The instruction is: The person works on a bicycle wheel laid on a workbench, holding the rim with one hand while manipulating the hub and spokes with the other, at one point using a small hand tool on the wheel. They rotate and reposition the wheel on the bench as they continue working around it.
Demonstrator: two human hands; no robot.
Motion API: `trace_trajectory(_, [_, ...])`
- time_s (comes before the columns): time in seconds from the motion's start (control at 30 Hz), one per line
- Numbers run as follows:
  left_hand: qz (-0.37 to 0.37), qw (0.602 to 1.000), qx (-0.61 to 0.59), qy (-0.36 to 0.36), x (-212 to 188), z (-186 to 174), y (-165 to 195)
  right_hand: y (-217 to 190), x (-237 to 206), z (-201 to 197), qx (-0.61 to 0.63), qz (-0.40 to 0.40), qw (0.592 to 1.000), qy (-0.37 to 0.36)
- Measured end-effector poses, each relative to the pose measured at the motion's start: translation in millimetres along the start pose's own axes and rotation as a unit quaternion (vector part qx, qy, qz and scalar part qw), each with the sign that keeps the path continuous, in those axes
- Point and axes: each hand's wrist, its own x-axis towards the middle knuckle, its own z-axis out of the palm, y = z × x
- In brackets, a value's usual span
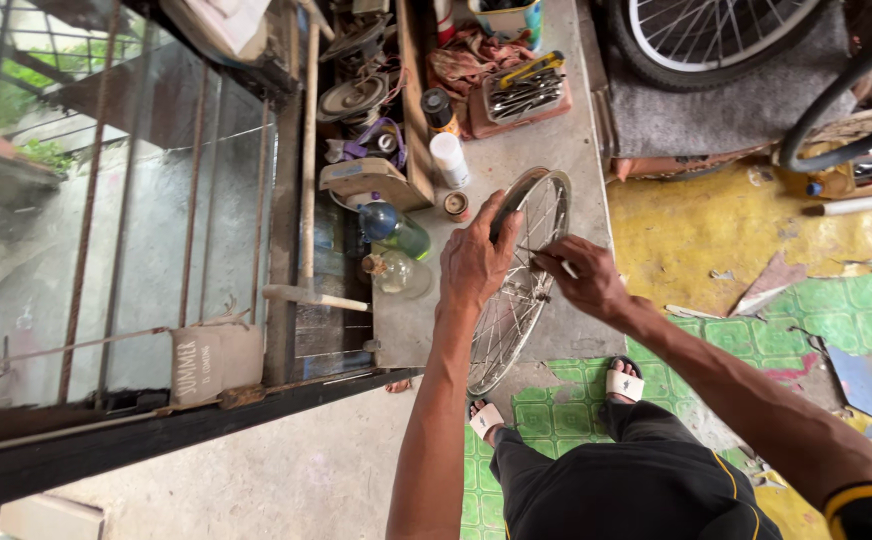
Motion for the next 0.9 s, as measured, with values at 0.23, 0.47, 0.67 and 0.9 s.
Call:
trace_trajectory(0.23, [0.001, 1.000, 0.015, -0.014, 5, 12, 14, -18, 13, 22, -0.076, -0.050, 0.994, 0.068])
trace_trajectory(0.47, [0.003, 1.000, 0.020, 0.003, 5, 10, 10, -24, -6, 14, -0.121, -0.006, 0.992, 0.022])
trace_trajectory(0.67, [0.011, 1.000, 0.012, 0.010, 7, 16, 2, -24, 17, 19, -0.117, -0.011, 0.993, 0.033])
trace_trajectory(0.9, [0.028, 0.999, 0.019, 0.030, 5, 17, -1, -38, 4, 16, -0.076, 0.008, 0.996, 0.036])
